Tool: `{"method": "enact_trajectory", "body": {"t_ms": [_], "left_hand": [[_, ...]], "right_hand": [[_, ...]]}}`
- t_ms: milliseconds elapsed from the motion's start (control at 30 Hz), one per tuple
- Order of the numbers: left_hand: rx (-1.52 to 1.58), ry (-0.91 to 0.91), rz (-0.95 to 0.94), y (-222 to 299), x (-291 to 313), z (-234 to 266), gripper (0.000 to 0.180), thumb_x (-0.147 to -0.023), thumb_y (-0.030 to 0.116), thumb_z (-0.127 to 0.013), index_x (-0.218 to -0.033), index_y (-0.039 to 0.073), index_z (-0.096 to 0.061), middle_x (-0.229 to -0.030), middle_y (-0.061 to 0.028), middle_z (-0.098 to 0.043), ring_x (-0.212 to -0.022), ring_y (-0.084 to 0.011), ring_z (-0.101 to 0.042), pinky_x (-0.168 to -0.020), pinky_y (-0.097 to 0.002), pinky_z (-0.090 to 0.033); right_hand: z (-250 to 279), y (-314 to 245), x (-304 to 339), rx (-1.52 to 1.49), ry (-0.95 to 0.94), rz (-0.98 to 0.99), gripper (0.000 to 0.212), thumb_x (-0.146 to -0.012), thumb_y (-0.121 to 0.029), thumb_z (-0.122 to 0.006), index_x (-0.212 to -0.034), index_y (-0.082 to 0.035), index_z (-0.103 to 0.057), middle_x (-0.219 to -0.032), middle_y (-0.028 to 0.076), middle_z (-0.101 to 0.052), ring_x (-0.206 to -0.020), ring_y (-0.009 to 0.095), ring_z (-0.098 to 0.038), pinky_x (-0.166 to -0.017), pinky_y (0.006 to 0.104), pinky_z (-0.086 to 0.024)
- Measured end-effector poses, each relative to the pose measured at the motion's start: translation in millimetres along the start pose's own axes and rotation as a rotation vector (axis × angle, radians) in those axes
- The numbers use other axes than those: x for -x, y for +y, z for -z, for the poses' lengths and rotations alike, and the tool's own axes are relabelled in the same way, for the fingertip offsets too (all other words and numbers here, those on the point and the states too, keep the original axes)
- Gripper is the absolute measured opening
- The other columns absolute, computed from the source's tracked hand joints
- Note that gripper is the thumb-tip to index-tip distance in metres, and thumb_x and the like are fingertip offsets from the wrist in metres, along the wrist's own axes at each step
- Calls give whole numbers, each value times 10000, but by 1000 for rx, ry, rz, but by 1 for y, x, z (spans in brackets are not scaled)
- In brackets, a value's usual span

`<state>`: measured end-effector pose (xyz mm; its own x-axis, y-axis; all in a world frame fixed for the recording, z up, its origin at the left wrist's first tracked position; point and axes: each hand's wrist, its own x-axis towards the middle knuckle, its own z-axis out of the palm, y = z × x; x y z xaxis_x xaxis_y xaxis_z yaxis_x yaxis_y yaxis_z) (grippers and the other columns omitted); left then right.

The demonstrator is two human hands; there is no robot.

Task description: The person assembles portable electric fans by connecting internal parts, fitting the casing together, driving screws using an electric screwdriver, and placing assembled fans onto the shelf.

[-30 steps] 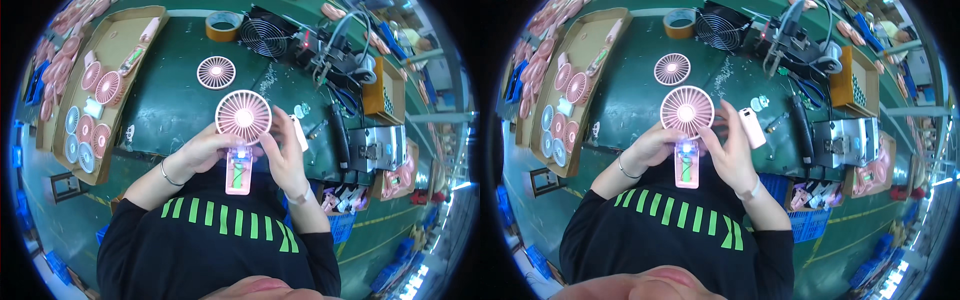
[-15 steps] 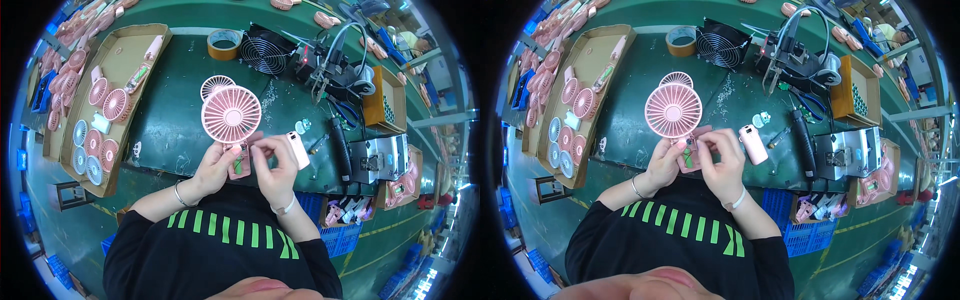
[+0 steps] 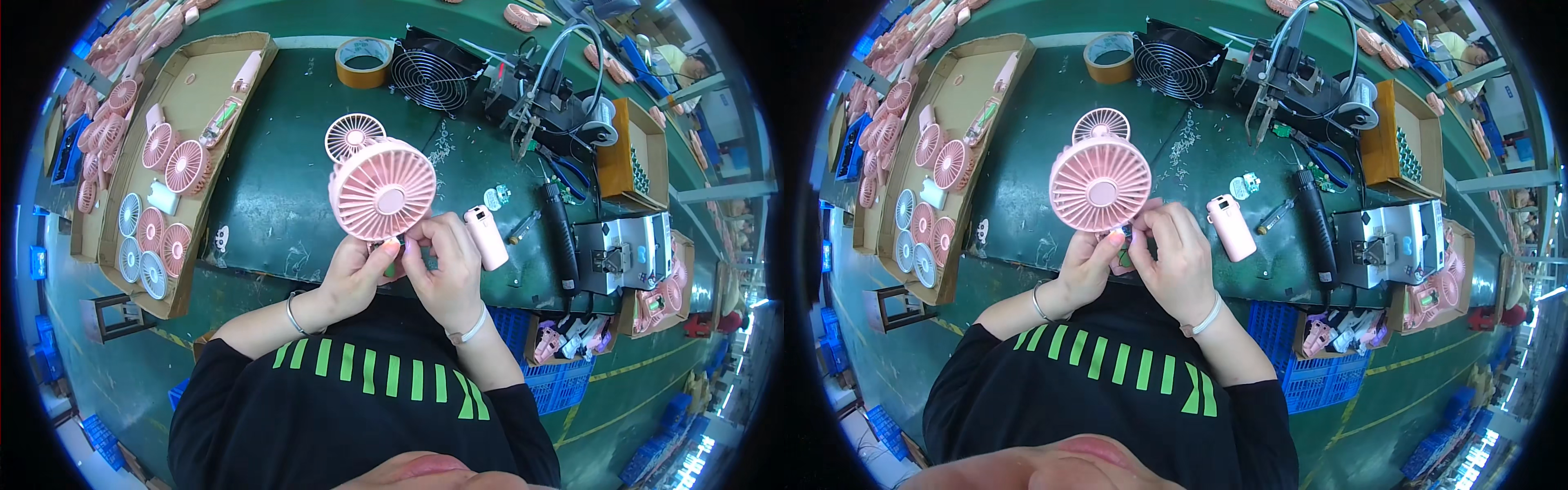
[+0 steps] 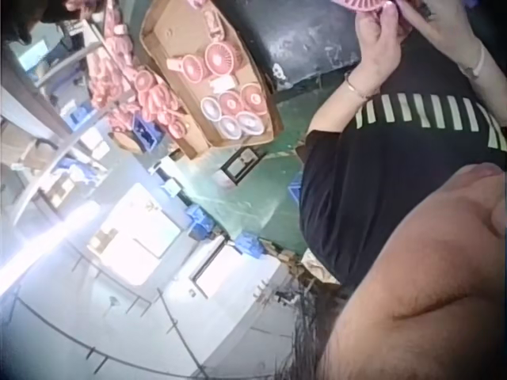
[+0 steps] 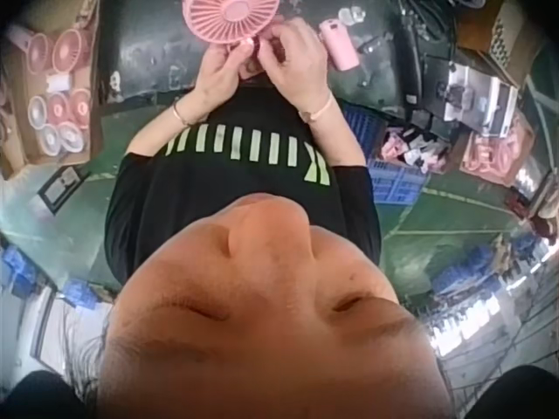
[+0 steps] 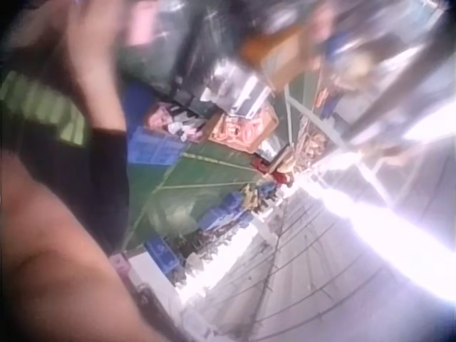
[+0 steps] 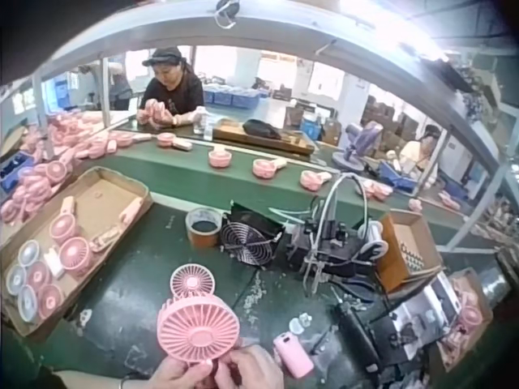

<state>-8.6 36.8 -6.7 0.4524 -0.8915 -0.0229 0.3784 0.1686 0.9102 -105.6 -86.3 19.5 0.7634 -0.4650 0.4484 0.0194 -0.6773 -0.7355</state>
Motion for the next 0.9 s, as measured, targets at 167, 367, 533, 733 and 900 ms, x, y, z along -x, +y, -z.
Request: {"method": "enact_trajectory", "body": {"t_ms": [167, 367, 533, 733, 900], "left_hand": [[16, -11, -66, 0, -4, -3, 426, -1028, 245, -421, -1375, -2, -422, -1275, -109, -573, -819, -40, -546, -560, -152, -400], [0, 94, -219, -5, -4, -6, 453, -1011, 226, -400, -1357, -66, -387, -1396, -274, -437, -1271, -341, -485, -1052, -420, -412], [-5, 70, -330, -5, -6, -7, 483, -1005, 192, -406, -1409, -56, -319, -1433, -284, -378, -1322, -369, -421, -1107, -460, -338], [-243, -29, -373, -7, -10, 6, 487, -1007, 209, -399, -1395, -80, -335, -1417, -275, -407, -1306, -376, -439, -1092, -452, -361], [144, 110, -158, -3, -10, -1, 423, -1006, 188, -397, -1343, -66, -388, -1290, -243, -533, -1160, -285, -575, -965, -393, -490]], "right_hand": [[-12, 1, 9, -10, 110, 100, 163, -772, 72, -646, -920, 23, -600, -874, 141, -586, -755, 305, -593, -661, 373, -489], [-28, -6, 32, -213, 118, -51, 346, -830, 86, -604, -1171, 30, -615, -996, 139, -532, -859, 227, -570, -740, 296, -471], [-35, -6, 38, -308, 68, -94, 403, -848, 68, -572, -1247, 16, -575, -1033, 129, -467, -897, 219, -503, -781, 280, -430], [-28, -4, 28, -92, -24, 5, 384, -781, 73, -593, -1162, 55, -547, -1002, 175, -525, -906, 336, -534, -767, 383, -462], [1, -11, 24, -180, -85, -62, 382, -791, 70, -613, -1170, 29, -594, -980, 172, -583, -891, 320, -594, -796, 373, -486]]}}
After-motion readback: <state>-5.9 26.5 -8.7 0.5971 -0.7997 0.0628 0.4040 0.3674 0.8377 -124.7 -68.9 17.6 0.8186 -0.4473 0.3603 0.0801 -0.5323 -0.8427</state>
